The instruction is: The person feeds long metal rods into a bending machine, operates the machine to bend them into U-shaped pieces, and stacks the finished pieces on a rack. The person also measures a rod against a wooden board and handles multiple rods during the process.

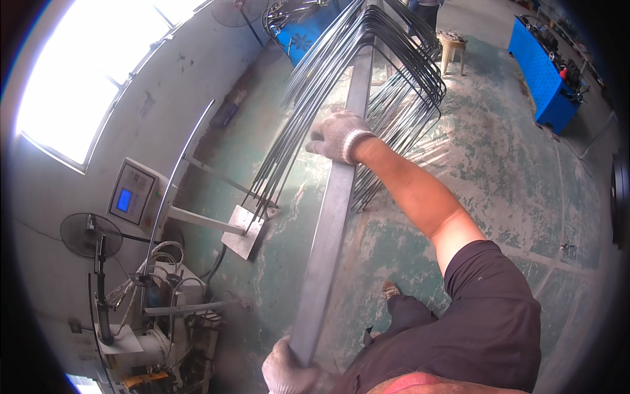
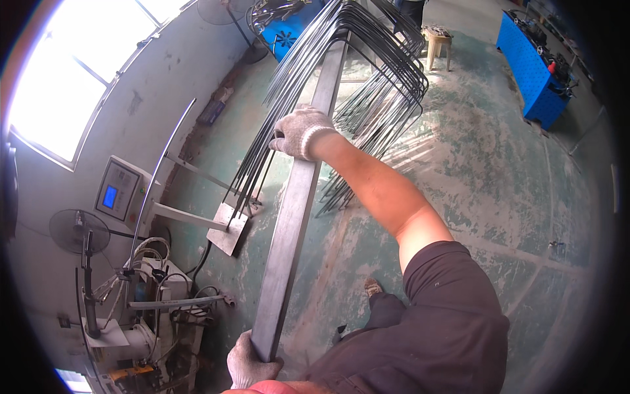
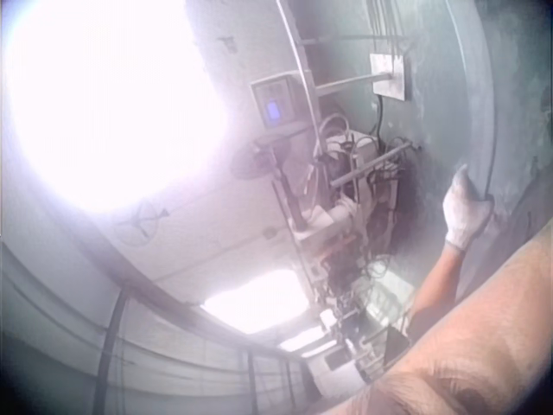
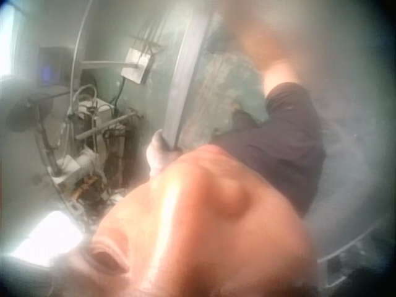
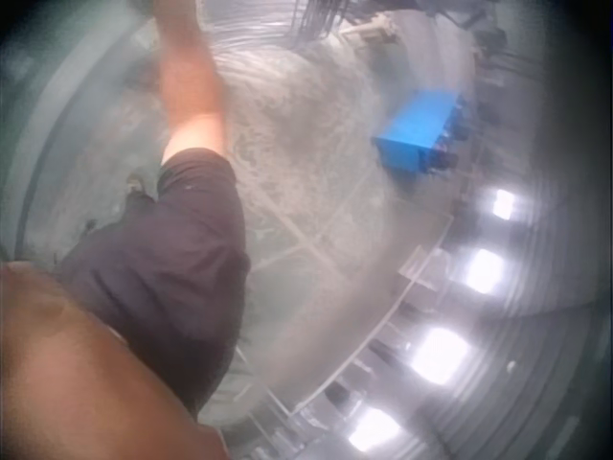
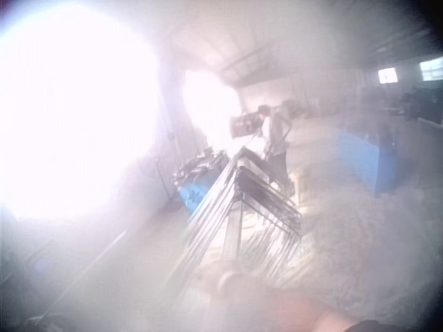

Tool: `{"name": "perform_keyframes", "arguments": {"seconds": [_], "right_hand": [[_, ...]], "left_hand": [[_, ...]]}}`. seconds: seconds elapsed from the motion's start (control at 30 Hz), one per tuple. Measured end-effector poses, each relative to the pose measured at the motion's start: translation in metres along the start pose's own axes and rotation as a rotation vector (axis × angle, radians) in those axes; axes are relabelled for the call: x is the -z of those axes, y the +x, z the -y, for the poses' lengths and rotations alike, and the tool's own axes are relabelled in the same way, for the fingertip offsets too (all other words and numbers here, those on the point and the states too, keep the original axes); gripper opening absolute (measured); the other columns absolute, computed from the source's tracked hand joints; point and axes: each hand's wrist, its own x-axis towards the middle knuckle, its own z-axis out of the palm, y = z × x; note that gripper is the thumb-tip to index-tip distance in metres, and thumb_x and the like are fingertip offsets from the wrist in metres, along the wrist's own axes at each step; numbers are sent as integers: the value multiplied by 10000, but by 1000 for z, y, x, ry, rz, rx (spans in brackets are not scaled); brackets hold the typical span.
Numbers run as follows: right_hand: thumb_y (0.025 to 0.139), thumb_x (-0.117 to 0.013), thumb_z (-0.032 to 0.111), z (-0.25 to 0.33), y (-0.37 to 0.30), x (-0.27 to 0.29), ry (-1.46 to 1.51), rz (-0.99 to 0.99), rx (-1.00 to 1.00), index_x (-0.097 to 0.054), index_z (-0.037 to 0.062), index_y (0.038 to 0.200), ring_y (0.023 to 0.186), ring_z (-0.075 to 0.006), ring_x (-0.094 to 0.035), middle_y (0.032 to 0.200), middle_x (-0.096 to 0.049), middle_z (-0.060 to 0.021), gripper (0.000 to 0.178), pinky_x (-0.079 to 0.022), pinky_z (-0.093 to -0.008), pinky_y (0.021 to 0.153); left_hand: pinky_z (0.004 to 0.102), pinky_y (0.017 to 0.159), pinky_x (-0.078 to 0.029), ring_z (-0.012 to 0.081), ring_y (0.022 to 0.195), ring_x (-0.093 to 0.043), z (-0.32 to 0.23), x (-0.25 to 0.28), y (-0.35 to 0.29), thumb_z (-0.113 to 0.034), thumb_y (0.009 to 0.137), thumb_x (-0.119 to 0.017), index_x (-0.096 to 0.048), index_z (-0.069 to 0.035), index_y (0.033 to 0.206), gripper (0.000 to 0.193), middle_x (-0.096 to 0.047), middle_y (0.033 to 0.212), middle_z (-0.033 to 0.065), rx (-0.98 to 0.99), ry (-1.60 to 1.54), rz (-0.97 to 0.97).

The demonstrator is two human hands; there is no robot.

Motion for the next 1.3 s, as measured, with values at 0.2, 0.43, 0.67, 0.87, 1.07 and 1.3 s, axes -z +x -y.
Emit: {"name": "perform_keyframes", "arguments": {"seconds": [0.2, 0.43, 0.67, 0.87, 1.07, 1.3], "right_hand": [[1045, -644, 591, 9, -8, -8, -30, -49, -9, -810, 194, 1326, 1404, -345, -638, 1360, -776, -167, 514, -465, -473, 1221], [1043, -632, 566, 86, -81, -29, -53, 75, 136, -830, 161, 1270, 1294, -350, -723, 1312, -802, -161, 505, -519, -459, 1152], [1018, -646, 484, 177, -184, -68, -21, 137, 281, -854, 131, 1188, 1232, -366, -754, 1256, -812, -185, 444, -559, -476, 1083], [1017, -627, 534, 192, -211, -75, -20, 112, 227, -835, 150, 1246, 1294, -360, -728, 1313, -801, -172, 493, -562, -450, 1117], [1015, -644, 529, 208, -203, -73, -51, 130, 136, -816, 142, 1303, 1313, -358, -721, 1380, -773, -173, 511, -563, -441, 1128], [1018, -676, 606, 196, -161, -114, -113, 84, 269, -854, 103, 969, 967, -365, -796, 1016, -828, -189, 537, -606, -495, 931]], "left_hand": [[512, 909, -613, 444, 989, -775, -5, 6, 0, -274, 623, -896, -674, -2, 1301, 764, -779, 1022, 233, -72, -6, -33], [535, 894, -607, 477, 996, -762, 1, 4, -1, -285, 660, -871, -662, 16, 1253, 697, -773, 1022, 266, -149, -3, -75], [551, 863, -593, 506, 953, -741, 14, -3, -1, -335, 695, -888, -632, 24, 1139, 626, -739, 948, 302, -257, -44, -142], [555, 921, -590, 485, 1051, -747, 15, -7, -15, -396, 810, -862, -644, 4, 1295, 665, -759, 1097, 287, -371, -36, -244], [552, 967, -585, 456, 1114, -742, 81, -11, -84, -404, 893, -819, -592, -13, 1384, 668, -749, 1180, 261, -328, -24, -302], [466, 986, -579, 383, 1110, -721, 210, -41, -230, -413, 751, -963, -691, -45, 1340, 746, -756, 1172, 177, 59, 45, -519]]}}
